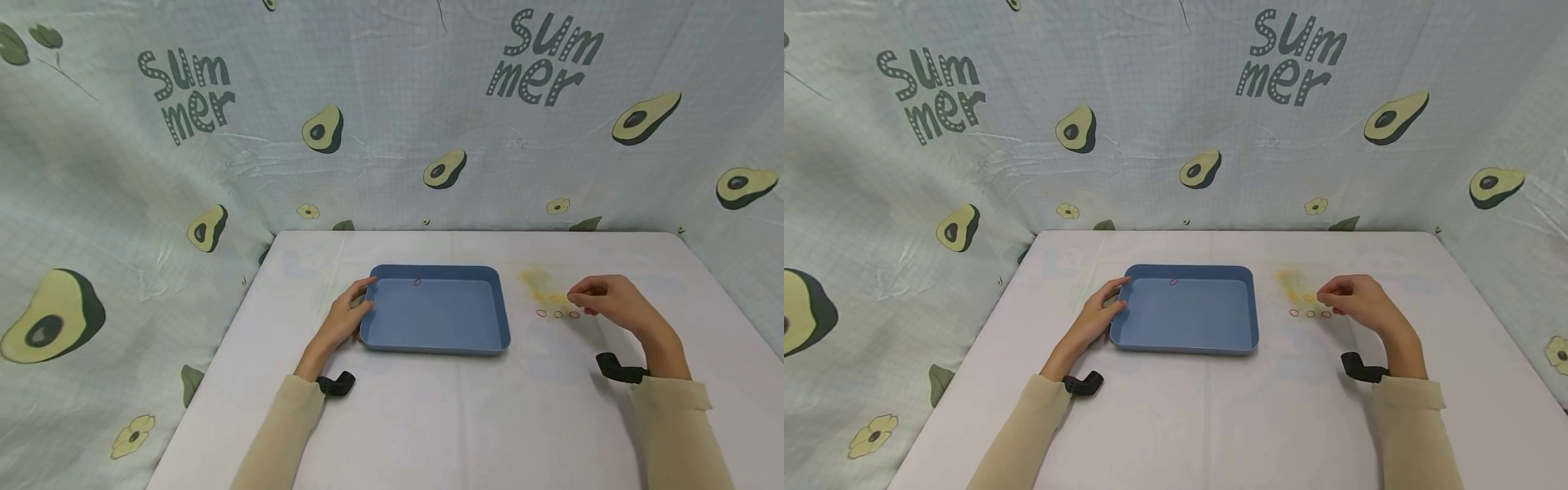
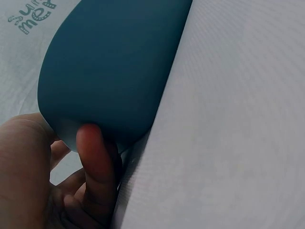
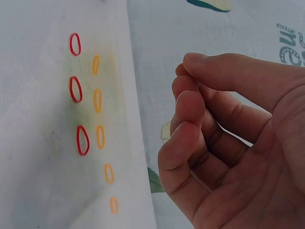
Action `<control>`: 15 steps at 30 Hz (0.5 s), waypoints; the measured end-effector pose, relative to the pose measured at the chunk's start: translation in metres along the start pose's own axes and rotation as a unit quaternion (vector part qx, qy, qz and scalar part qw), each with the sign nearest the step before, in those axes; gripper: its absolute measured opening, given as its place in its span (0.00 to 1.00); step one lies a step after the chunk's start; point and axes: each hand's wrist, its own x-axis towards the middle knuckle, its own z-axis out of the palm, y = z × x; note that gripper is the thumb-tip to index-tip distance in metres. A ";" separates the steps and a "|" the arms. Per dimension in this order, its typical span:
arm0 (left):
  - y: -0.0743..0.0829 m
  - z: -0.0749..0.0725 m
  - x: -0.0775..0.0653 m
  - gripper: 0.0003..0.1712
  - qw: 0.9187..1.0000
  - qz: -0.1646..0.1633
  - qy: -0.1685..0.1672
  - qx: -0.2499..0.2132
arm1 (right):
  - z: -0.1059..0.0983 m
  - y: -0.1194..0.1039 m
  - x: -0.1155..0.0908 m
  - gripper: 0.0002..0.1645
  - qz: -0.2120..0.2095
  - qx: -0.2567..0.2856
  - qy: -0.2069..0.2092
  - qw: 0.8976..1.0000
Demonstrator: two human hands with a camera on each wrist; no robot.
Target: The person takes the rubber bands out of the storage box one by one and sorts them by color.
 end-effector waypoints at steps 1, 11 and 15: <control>0.001 0.000 0.000 0.29 1.000 -0.002 -0.001 -0.001 | 0.000 -0.001 0.000 0.26 -0.004 0.003 0.000 1.000; 0.033 -0.004 -0.013 0.30 1.000 -0.008 -0.013 0.008 | 0.001 -0.013 -0.003 0.25 -0.028 0.007 0.002 1.000; 0.018 -0.002 -0.009 0.29 1.000 0.001 -0.006 0.008 | 0.002 -0.018 -0.003 0.24 -0.036 0.011 0.004 0.999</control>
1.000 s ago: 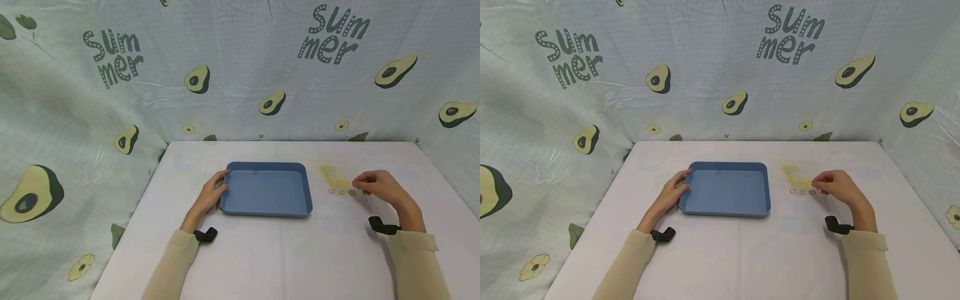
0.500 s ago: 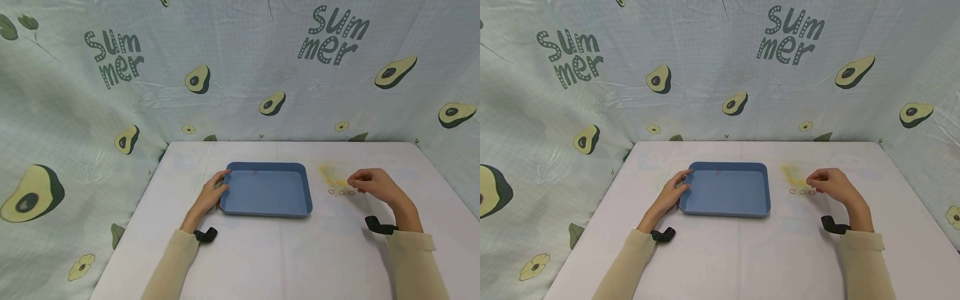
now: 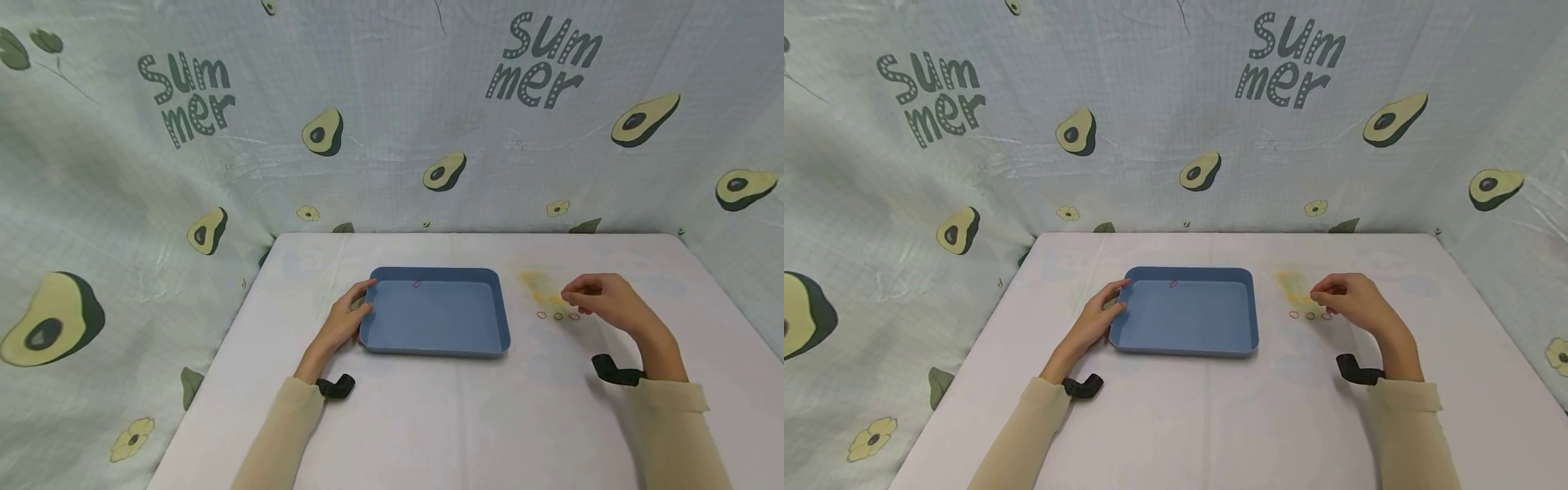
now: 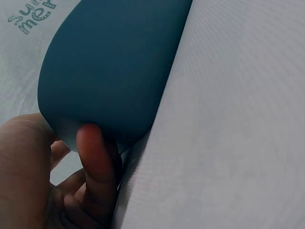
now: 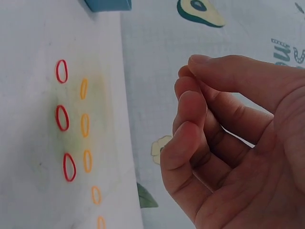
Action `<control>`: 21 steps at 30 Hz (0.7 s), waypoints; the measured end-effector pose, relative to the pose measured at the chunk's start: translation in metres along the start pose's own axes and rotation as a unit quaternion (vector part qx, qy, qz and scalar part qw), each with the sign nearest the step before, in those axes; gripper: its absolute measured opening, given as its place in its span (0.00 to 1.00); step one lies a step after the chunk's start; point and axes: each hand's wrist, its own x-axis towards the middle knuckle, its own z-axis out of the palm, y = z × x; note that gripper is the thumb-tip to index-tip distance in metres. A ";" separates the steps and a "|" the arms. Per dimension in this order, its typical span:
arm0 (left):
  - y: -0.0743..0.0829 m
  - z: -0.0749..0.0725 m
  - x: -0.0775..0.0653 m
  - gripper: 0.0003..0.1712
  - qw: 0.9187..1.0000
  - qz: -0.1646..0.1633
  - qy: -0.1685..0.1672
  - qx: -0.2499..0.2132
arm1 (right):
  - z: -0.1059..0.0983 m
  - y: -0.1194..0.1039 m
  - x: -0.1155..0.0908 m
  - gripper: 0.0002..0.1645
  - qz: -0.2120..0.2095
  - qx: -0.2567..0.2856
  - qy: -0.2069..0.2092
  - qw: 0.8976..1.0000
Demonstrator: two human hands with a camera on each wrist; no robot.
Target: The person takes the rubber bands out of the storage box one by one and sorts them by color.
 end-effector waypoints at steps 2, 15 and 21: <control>-0.011 0.002 0.003 0.28 1.000 -0.002 0.004 0.000 | 0.002 -0.003 0.001 0.24 -0.001 0.000 -0.003 1.000; -0.018 0.002 0.005 0.29 1.000 0.012 0.000 -0.004 | 0.012 -0.017 0.007 0.21 -0.019 0.002 -0.013 1.000; 0.005 -0.003 -0.004 0.29 1.000 0.007 -0.015 -0.001 | 0.019 -0.027 0.016 0.21 -0.034 -0.006 -0.020 0.999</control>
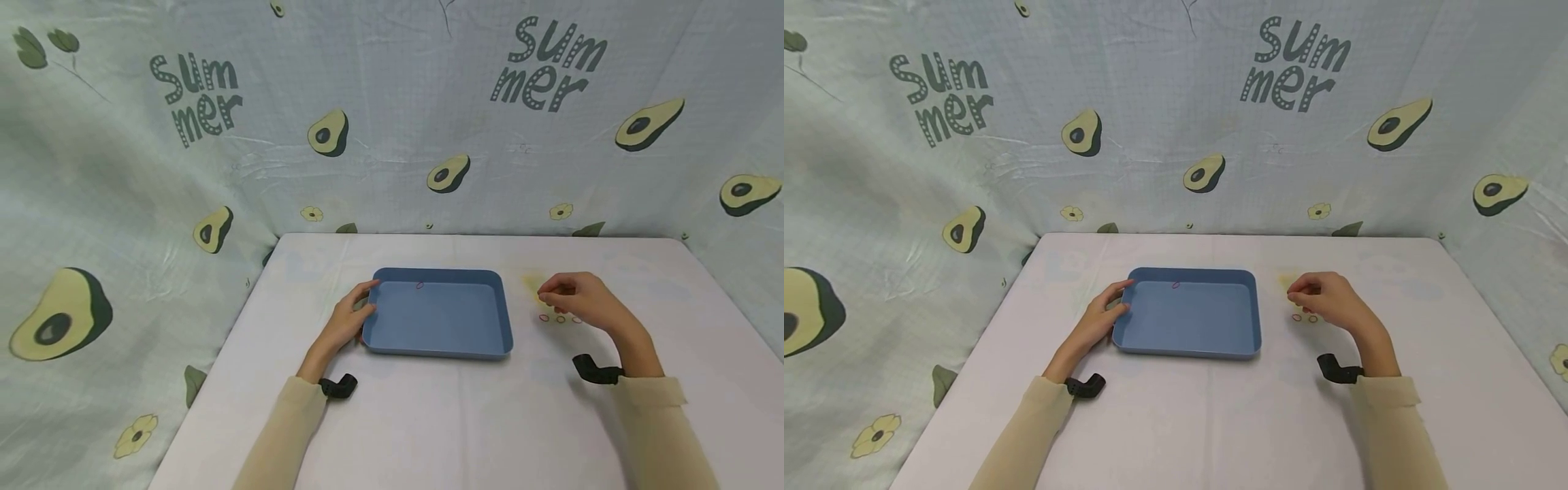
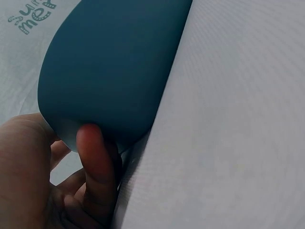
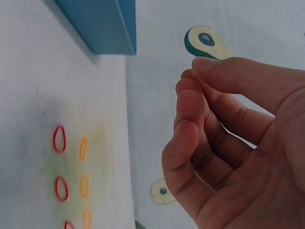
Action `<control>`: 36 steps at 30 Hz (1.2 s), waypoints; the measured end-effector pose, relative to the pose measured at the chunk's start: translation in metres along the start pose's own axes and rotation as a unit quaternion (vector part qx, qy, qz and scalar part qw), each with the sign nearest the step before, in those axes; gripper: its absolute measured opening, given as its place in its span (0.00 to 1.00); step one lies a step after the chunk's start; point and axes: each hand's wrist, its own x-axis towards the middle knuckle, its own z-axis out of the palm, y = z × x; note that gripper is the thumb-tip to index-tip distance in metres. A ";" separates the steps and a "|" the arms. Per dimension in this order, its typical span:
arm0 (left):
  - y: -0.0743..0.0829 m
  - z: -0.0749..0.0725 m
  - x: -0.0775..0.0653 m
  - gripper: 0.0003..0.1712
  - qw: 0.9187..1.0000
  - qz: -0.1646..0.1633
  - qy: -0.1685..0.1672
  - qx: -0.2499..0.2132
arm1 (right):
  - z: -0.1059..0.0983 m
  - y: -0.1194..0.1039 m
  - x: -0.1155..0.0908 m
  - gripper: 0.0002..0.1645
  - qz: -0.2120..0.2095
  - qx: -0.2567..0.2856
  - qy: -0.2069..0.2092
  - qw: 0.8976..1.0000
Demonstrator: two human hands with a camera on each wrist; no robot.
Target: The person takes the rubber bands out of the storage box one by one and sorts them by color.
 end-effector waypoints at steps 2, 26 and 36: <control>0.008 -0.001 -0.003 0.29 1.000 -0.002 -0.004 0.003 | 0.002 -0.005 0.003 0.20 -0.008 -0.003 0.000 1.000; 0.012 -0.001 -0.004 0.28 1.000 -0.015 0.001 0.004 | 0.016 -0.054 0.041 0.11 -0.058 -0.014 -0.022 0.998; -0.023 0.005 0.011 0.28 1.000 -0.009 0.022 0.005 | 0.031 -0.069 0.057 0.07 -0.084 -0.013 -0.052 0.995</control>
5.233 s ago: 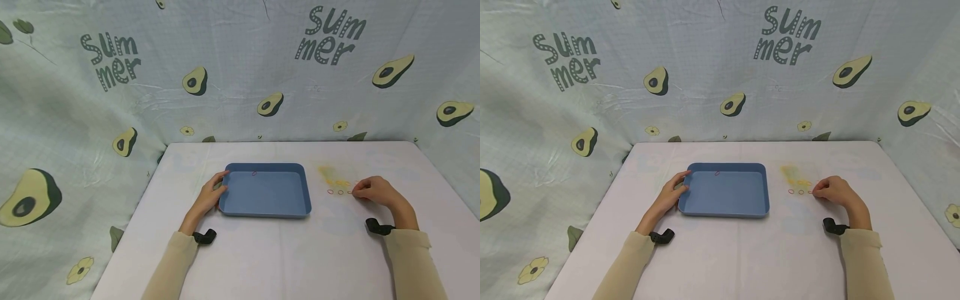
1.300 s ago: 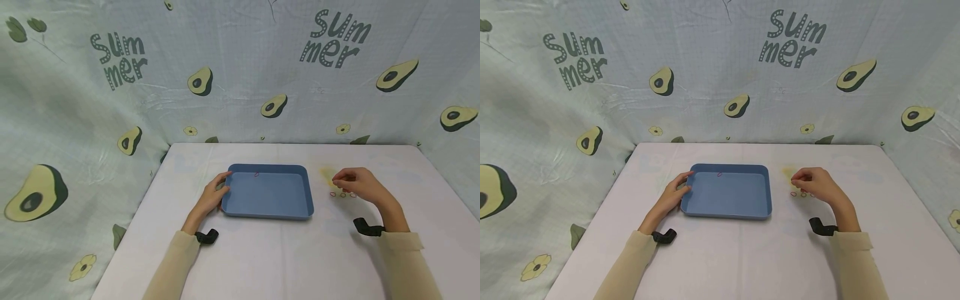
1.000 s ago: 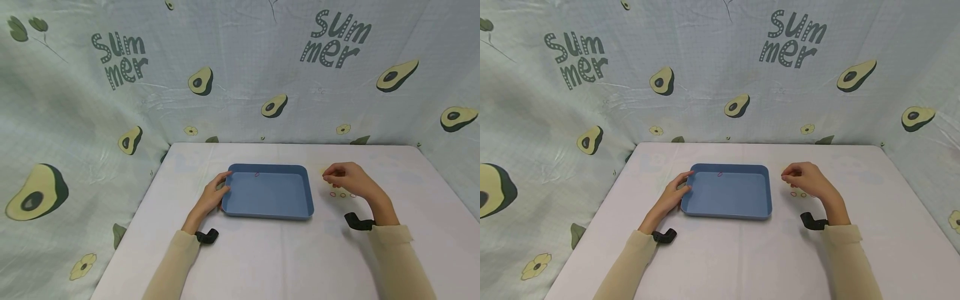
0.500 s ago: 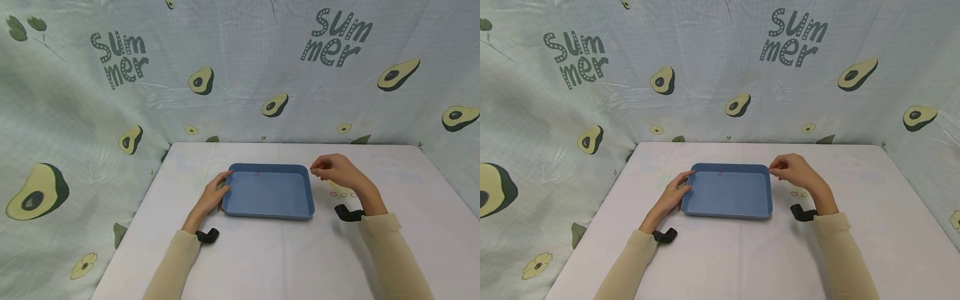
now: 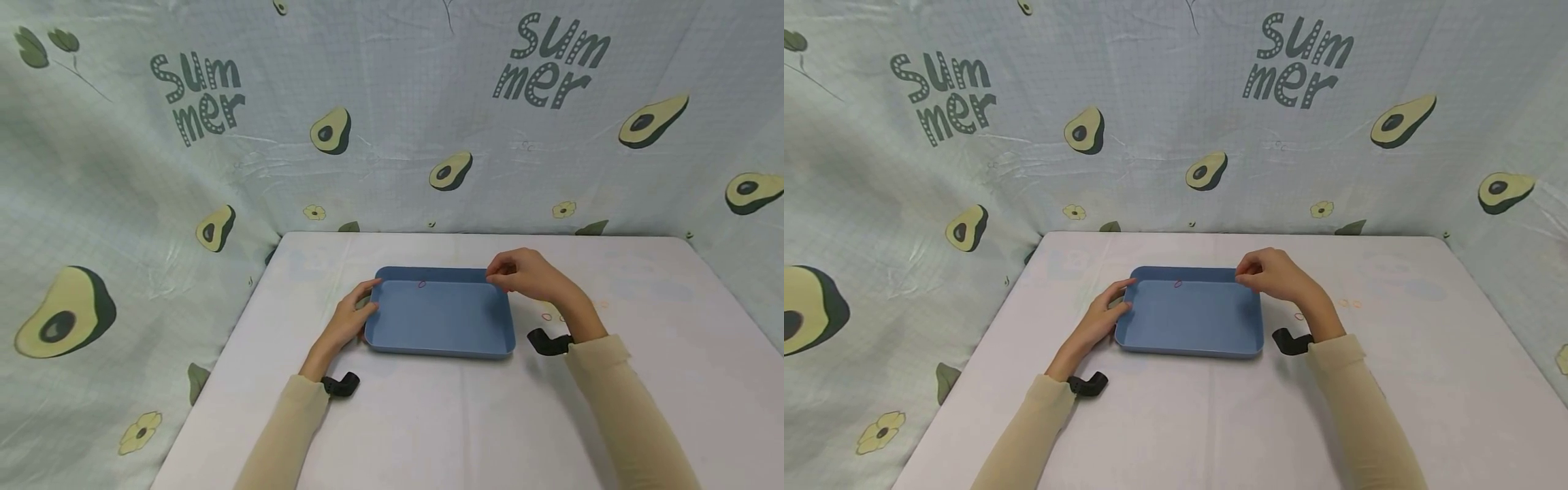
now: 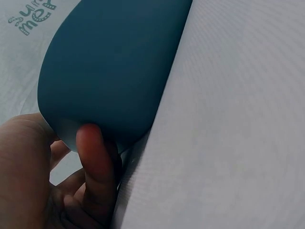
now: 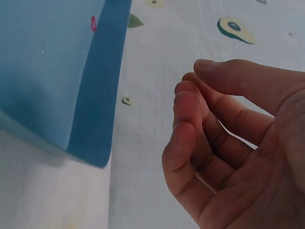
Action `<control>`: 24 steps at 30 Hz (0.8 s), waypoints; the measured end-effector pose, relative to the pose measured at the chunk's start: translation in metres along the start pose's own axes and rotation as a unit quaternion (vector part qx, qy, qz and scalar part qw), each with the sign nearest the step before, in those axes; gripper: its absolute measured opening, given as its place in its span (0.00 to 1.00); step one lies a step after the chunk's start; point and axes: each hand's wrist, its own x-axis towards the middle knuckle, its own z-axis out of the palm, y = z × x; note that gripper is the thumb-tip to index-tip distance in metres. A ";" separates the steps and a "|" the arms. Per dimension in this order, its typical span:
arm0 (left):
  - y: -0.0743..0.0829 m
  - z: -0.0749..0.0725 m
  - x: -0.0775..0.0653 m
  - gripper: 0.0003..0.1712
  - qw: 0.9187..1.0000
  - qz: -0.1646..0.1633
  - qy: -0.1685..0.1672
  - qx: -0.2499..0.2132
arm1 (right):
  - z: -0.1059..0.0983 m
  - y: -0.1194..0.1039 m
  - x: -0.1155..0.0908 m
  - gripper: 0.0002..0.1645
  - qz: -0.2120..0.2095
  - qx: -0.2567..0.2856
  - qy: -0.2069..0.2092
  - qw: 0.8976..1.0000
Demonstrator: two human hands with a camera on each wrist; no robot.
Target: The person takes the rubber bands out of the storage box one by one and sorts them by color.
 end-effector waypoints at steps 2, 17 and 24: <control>0.000 0.000 0.000 0.28 1.000 0.001 0.001 0.000 | 0.002 -0.003 0.005 0.07 -0.005 -0.003 -0.005 1.000; -0.001 -0.002 0.001 0.29 1.000 0.006 0.007 -0.001 | 0.037 -0.017 0.054 0.10 -0.025 -0.019 -0.073 0.997; 0.002 -0.001 0.002 0.29 1.000 0.002 0.010 -0.005 | 0.056 -0.021 0.075 0.14 -0.032 -0.020 -0.083 0.996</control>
